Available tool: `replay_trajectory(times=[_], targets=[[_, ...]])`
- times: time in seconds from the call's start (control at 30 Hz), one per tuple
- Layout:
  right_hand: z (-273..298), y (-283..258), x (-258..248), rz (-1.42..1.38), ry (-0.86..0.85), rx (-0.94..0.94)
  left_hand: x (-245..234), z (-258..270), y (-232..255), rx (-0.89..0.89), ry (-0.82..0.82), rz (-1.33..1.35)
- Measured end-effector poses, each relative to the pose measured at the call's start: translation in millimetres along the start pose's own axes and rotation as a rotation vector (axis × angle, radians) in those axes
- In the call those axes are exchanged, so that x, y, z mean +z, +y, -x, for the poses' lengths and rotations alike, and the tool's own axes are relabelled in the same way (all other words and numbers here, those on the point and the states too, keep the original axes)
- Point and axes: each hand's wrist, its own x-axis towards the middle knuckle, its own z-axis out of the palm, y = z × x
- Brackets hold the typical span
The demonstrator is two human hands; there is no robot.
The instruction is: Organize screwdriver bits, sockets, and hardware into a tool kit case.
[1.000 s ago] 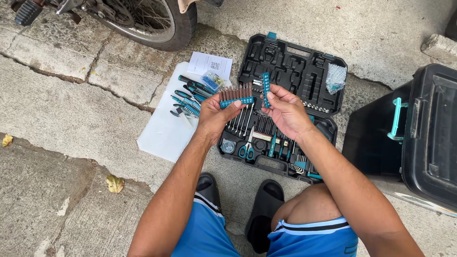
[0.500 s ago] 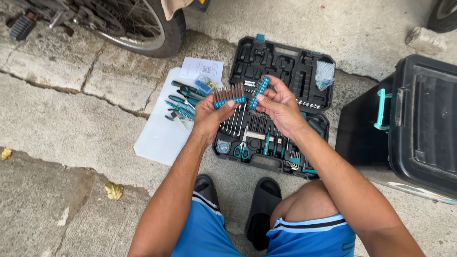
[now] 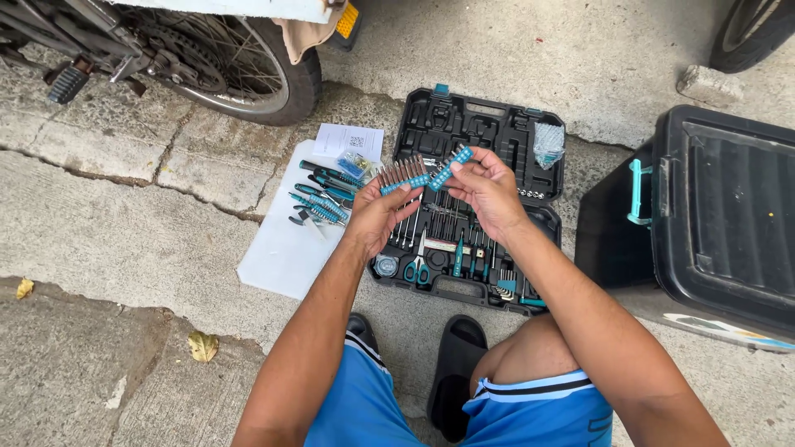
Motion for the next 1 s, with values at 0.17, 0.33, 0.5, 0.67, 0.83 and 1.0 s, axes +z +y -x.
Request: replay_trajectory(times=[0.17,0.33,0.5,0.67,0.83,1.0], targets=[[8,3,4,-0.032,-0.029,-0.004,24,13,7,-0.019,-0.086,0.109],[-3,32,1,0.132,-0.147,-0.125,32,11,-10,-0.015,-0.199,0.118],[7,-2,11,0.478,-0.013,-0.475,47,12,-5,0.107,-0.200,0.136],[10,-25,-15,0.427,0.020,-0.330,65,6,10,0.051,-0.161,0.087],[23,-56,-50,0.371,-0.037,-0.166,79,-15,-1,0.009,-0.332,-0.003],[5,-63,-82,0.351,-0.034,-0.088,95,-34,-10,-0.087,-0.368,-0.186]])
